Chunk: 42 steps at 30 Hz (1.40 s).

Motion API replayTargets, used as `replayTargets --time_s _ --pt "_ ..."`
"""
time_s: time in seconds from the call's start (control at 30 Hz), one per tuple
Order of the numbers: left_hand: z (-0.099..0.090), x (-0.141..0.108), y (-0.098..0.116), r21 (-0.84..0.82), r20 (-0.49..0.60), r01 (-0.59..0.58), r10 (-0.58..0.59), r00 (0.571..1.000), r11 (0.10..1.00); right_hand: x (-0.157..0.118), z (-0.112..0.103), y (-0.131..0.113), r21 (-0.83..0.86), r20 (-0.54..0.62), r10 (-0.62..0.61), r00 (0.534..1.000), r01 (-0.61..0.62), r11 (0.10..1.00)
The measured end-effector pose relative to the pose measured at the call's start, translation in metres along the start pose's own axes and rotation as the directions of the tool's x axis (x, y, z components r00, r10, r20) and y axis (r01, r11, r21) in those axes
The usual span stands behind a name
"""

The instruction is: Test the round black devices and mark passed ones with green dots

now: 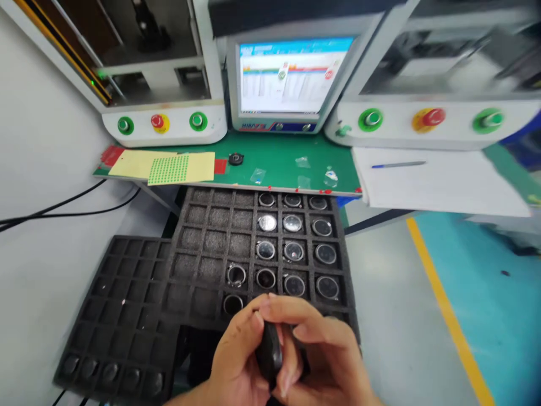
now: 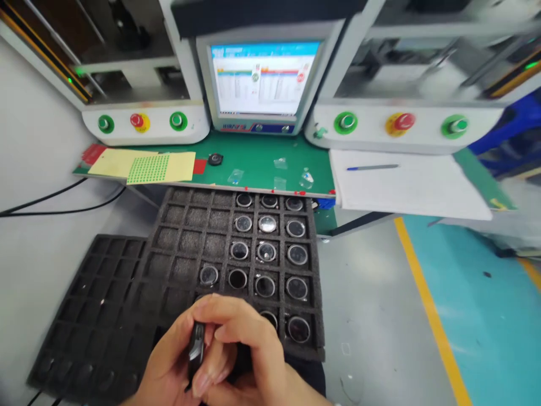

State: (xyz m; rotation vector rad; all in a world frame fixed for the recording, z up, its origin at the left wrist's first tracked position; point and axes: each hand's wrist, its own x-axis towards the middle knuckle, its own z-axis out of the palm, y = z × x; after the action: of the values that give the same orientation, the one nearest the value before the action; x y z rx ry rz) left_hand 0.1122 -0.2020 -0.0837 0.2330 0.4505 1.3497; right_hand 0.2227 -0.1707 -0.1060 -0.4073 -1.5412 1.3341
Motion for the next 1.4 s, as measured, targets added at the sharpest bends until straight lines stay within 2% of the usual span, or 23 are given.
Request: replayTargets --time_s 0.1,0.23,0.33,0.43,0.5,0.6,0.7,0.8,1.13,1.4 --pt "-0.006 -0.001 0.003 -0.010 0.039 0.019 -0.019 0.999 1.000 0.003 0.001 0.004 -0.015 -0.006 -0.013 1.000 0.013 1.000" --pt "-0.011 0.017 0.022 0.028 -0.050 0.087 -0.085 0.995 0.996 0.028 -0.002 0.021 -0.084 -0.012 -0.127 0.992 0.126 0.989" --pt "-0.015 0.062 0.044 -0.020 -0.155 0.099 -0.101 0.983 0.995 0.067 -0.012 0.051 -0.172 -0.055 -0.116 0.992 0.105 0.979" --pt "-0.026 0.120 0.063 -0.170 -0.309 0.054 -0.105 0.945 0.984 0.109 -0.024 0.093 -0.115 -0.100 0.067 0.993 -0.079 0.990" --pt "-0.038 0.151 0.069 -0.199 -0.340 0.014 -0.083 0.937 0.980 0.128 -0.029 0.119 -0.052 -0.126 0.159 0.979 -0.167 0.985" --pt "-0.060 0.175 0.065 -0.208 -0.356 -0.019 -0.057 0.933 0.978 0.135 -0.032 0.149 -0.045 -0.169 0.182 0.969 -0.193 0.980" --pt "-0.080 0.178 0.055 -0.239 -0.377 -0.053 -0.042 0.925 0.970 0.127 -0.032 0.166 -0.047 -0.168 0.220 0.961 -0.230 0.972" --pt "-0.089 0.177 0.051 -0.270 -0.393 -0.080 -0.034 0.919 0.959 0.122 -0.033 0.173 -0.037 -0.153 0.272 0.950 -0.280 0.959" --pt "-0.087 0.182 0.052 -0.320 -0.429 -0.081 -0.068 0.901 0.944 0.128 -0.035 0.173 -0.014 -0.174 0.344 0.923 -0.352 0.936" --pt "-0.089 0.176 0.054 -0.318 -0.454 -0.083 -0.075 0.888 0.944 0.129 -0.035 0.166 -0.079 -0.125 0.284 0.951 -0.295 0.952"
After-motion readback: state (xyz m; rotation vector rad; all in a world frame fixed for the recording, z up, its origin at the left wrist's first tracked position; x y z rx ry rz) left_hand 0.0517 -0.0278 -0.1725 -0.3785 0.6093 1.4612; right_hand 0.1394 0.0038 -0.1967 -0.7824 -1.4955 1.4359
